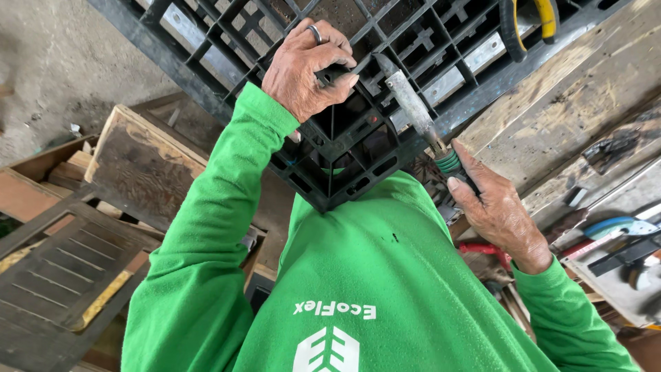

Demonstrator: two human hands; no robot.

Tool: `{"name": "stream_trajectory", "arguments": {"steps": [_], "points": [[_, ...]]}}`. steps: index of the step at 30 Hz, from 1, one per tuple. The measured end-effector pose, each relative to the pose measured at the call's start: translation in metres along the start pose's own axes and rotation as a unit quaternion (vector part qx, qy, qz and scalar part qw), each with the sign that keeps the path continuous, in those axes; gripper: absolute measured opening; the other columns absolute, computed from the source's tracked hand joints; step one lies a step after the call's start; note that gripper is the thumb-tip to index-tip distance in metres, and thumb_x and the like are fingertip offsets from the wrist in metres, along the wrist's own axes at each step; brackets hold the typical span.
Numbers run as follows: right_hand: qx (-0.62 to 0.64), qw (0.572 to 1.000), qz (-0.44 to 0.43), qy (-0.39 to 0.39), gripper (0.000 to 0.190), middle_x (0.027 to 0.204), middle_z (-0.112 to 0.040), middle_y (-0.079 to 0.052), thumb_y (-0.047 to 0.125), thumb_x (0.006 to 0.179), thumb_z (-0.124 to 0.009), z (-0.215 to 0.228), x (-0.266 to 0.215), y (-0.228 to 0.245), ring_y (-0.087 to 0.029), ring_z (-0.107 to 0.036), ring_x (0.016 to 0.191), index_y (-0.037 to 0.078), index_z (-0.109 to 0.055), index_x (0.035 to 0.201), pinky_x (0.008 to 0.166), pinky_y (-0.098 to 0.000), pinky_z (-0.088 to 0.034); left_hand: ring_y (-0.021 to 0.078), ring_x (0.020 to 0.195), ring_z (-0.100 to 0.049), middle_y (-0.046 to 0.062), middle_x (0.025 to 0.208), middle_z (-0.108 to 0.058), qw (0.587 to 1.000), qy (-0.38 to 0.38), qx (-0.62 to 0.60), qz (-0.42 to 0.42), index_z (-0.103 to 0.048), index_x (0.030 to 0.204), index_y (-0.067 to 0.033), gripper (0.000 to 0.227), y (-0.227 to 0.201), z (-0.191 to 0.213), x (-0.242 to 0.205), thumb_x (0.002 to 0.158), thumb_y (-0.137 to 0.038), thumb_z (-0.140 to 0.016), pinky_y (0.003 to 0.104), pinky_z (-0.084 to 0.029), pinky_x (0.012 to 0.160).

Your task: The person uses a soldering iron to melt and smooth the edges of a black plastic crate. They hold the crate with one hand and apply the hot tip along the grid lines, then set the tool down on the workbench.

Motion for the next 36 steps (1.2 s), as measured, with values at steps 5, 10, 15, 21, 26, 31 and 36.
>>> {"name": "stream_trajectory", "arguments": {"steps": [5,10,15,21,26,31,36], "points": [[0.251,0.951,-0.160,0.085,0.079,0.092,-0.063,-0.010,0.022,0.084,-0.077,-0.006,-0.004,-0.019,-0.016,-0.059,0.070,0.004,-0.039,0.150,0.058,-0.0288,-0.050,0.0307,0.116,-0.057,0.008,0.122,-0.063,1.000,-0.009,0.023,-0.001,-0.069,0.110,-0.0023,0.029,-0.008,-0.002,-0.008,0.095,-0.018,-0.089,0.044,-0.052,0.101],[0.354,0.892,-0.263,0.096,0.057,0.075,-0.061,-0.009,0.024,0.091,-0.070,0.000,-0.007,-0.020,-0.014,-0.060,0.055,0.000,-0.049,0.138,0.045,-0.0300,-0.055,0.0301,0.114,-0.056,0.008,0.120,-0.059,0.998,-0.015,0.059,0.005,-0.068,0.110,-0.0043,0.029,-0.005,-0.008,-0.010,0.095,-0.017,-0.089,0.043,-0.053,0.098],[0.300,0.912,-0.267,0.086,0.068,0.089,-0.066,-0.007,0.032,0.095,-0.057,0.019,0.004,-0.012,-0.011,-0.062,0.057,0.010,-0.043,0.158,0.042,-0.0279,-0.053,0.0302,0.109,-0.054,0.009,0.114,-0.055,0.997,-0.015,0.072,-0.004,-0.068,0.113,-0.0059,0.031,0.001,-0.011,-0.014,0.097,-0.021,-0.090,0.044,-0.053,0.091],[0.257,0.940,-0.204,0.097,0.068,0.086,-0.069,-0.011,0.029,0.097,-0.054,0.035,0.021,0.015,-0.013,-0.061,0.051,0.006,-0.040,0.160,0.038,-0.0275,-0.051,0.0297,0.109,-0.055,0.009,0.114,-0.054,0.997,-0.027,0.071,-0.027,-0.067,0.114,-0.0065,0.030,-0.001,-0.008,-0.015,0.096,-0.020,-0.087,0.043,-0.053,0.092],[0.190,0.944,-0.250,0.105,0.069,0.083,-0.068,-0.012,0.028,0.096,-0.052,0.044,0.022,0.020,-0.015,-0.060,0.049,0.013,-0.039,0.162,0.035,-0.0304,-0.049,0.0290,0.107,-0.055,0.009,0.111,-0.055,0.996,-0.028,0.078,-0.022,-0.069,0.114,-0.0076,0.028,-0.001,-0.008,-0.014,0.097,-0.020,-0.088,0.043,-0.053,0.091],[0.163,0.945,-0.262,0.110,0.069,0.083,-0.069,-0.012,0.030,0.100,-0.053,0.046,0.018,0.016,-0.016,-0.061,0.051,0.016,-0.040,0.167,0.039,-0.0303,-0.051,0.0284,0.108,-0.055,0.008,0.110,-0.055,0.998,-0.031,0.056,-0.020,-0.069,0.113,-0.0077,0.027,0.000,-0.008,-0.014,0.097,-0.019,-0.088,0.042,-0.054,0.092],[0.160,0.945,-0.261,0.112,0.069,0.085,-0.067,-0.010,0.029,0.103,-0.052,0.043,0.016,0.014,-0.016,-0.059,0.055,0.015,-0.038,0.169,0.046,-0.0296,-0.050,0.0288,0.107,-0.056,0.008,0.110,-0.055,0.997,-0.032,0.070,-0.019,-0.069,0.112,-0.0078,0.027,-0.001,-0.008,-0.015,0.099,-0.022,-0.088,0.042,-0.054,0.091]]}}
Point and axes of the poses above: each hand's wrist, its own x-axis towards the middle knuckle, its own z-axis out of the back of the hand, y = z × x, the point moved 5 cm from there along x, towards the middle knuckle
